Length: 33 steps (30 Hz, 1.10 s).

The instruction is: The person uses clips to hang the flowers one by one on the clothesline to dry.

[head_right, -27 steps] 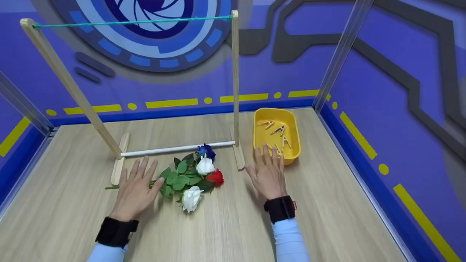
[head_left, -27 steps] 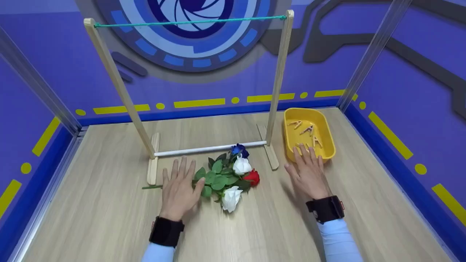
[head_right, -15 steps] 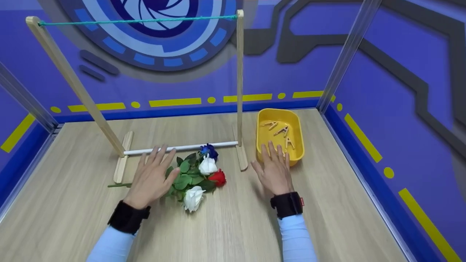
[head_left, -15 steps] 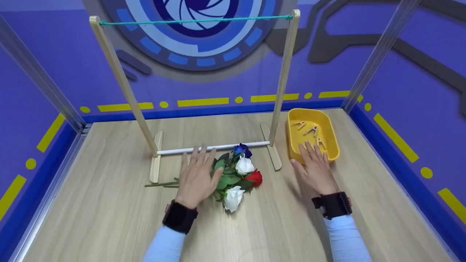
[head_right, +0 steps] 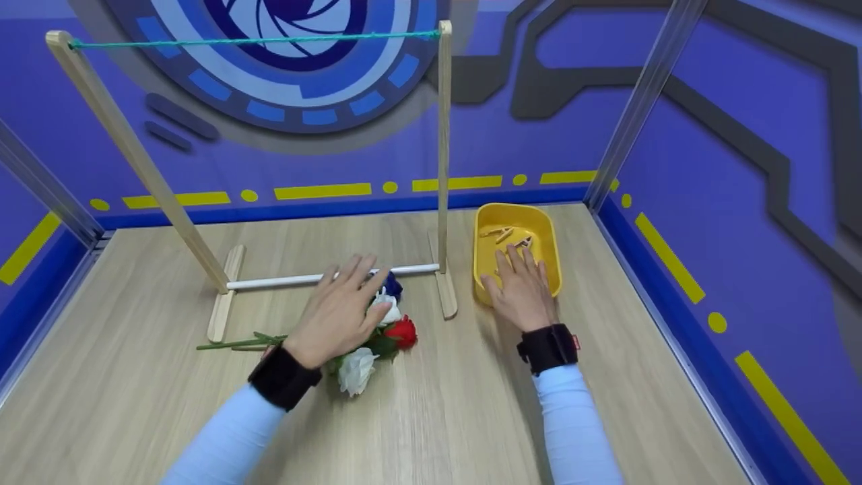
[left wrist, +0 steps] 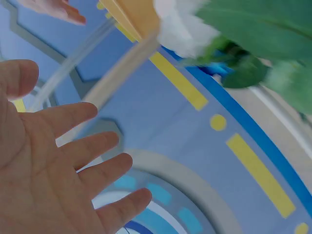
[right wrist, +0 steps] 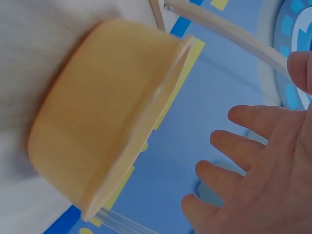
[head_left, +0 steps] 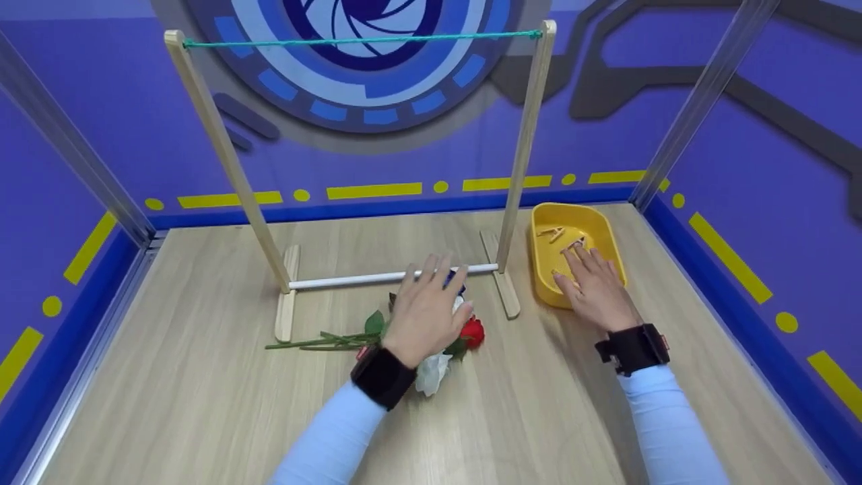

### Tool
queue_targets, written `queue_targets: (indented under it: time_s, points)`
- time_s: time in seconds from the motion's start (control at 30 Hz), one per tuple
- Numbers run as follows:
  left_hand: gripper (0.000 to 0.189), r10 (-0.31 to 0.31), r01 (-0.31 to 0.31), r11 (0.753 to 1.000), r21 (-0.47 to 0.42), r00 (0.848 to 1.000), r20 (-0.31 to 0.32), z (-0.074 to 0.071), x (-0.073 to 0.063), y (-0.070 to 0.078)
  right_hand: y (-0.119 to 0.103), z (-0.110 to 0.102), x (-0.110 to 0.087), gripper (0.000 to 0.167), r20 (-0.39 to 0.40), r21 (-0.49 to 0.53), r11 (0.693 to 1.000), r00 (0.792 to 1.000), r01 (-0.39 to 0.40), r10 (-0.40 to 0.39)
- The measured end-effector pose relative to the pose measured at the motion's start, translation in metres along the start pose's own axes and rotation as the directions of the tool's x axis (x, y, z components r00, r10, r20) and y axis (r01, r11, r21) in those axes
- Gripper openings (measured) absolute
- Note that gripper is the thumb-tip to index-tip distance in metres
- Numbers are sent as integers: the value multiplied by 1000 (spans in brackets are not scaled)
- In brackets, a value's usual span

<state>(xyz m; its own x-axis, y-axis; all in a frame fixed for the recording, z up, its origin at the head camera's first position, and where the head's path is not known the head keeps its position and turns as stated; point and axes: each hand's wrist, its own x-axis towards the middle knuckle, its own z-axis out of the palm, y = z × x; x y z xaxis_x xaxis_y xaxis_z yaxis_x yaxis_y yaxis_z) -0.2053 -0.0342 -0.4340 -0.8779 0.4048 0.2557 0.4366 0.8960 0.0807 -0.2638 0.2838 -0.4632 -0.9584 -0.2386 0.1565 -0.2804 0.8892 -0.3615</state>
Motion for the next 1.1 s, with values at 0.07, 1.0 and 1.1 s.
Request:
queue_targets:
  time_s: [0.07, 1.0, 1.1]
  points:
    - [59, 18, -19, 999, 30, 1000, 17, 0, 7, 7, 3, -4, 5, 64, 18, -6, 1000, 1000, -10, 10]
    - [57, 65, -111, 955, 276, 983, 171, 45, 85, 64, 31, -6, 73, 46, 268, -117, 993, 962, -12, 43]
    - [56, 58, -115, 949, 294, 979, 195, 46, 90, 66, 32, -5, 80, 41, 299, -142, 990, 953, -2, 45]
